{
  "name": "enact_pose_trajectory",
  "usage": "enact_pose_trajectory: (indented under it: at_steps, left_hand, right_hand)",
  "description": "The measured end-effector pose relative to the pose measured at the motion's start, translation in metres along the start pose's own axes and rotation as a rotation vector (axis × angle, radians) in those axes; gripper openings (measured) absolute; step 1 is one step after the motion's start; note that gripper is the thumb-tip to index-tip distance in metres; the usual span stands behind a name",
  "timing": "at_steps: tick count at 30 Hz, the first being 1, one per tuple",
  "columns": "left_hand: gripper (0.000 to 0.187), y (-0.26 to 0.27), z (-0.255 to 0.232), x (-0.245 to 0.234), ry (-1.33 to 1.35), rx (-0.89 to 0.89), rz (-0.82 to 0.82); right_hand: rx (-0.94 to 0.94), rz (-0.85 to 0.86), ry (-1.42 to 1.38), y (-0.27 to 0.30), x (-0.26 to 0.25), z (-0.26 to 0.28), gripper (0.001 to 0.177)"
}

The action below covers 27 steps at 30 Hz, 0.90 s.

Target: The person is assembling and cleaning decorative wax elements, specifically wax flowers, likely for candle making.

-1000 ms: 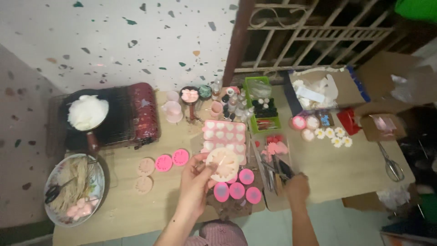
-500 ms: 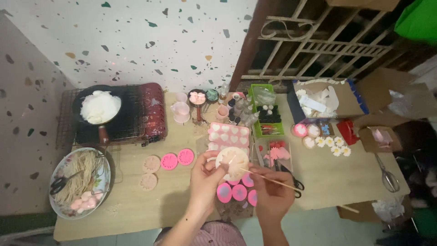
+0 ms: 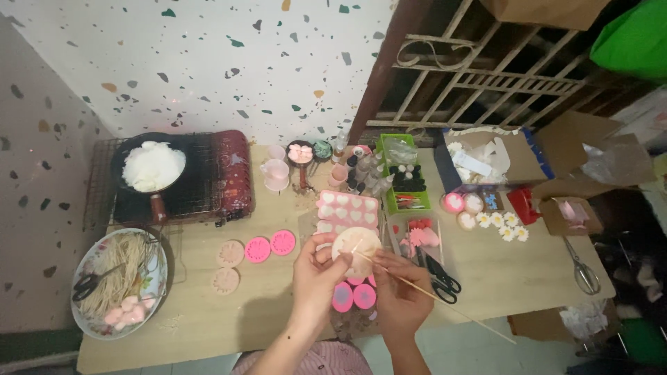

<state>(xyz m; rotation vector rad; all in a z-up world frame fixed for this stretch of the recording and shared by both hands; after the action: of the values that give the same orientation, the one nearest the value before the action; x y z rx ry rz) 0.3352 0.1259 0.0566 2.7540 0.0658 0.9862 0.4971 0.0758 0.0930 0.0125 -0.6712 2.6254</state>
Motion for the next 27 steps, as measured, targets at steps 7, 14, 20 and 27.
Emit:
enact_pose_trajectory:
  at_steps: [7,14,20,27]
  left_hand:
    - [0.034,0.002,-0.006,0.003,-0.001,0.011,-0.007]
    - [0.026,-0.002,0.001,-0.008,-0.049,0.041,-0.022]
    - [0.025,-0.003,0.002,-0.011,-0.107,-0.001,-0.058]
    - [0.027,-0.012,0.018,-0.014,-0.01,-0.13,-0.011]
  right_hand:
    - [-0.027,0.023,0.053,-0.001,0.001,0.005,0.022]
    - [-0.033,0.057,0.19,-0.005,0.007,0.019,0.018]
    - [-0.187,0.147,0.425,-0.006,0.018,0.035,0.014]
    - [-0.106,0.189,0.372,-0.009,0.011,0.027,0.012]
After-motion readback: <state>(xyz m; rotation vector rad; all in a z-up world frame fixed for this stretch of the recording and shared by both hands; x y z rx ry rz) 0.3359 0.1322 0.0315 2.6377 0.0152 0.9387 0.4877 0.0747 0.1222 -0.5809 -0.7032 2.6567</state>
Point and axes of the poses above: each hand's wrist, its own y-axis away from the middle knuckle, its own x-axis out of the palm, z = x × y, the point moved 8 cm from there along -y, towards the middle knuckle, and after that the axes turned 2 degrees about x, right-handed, at the moved point
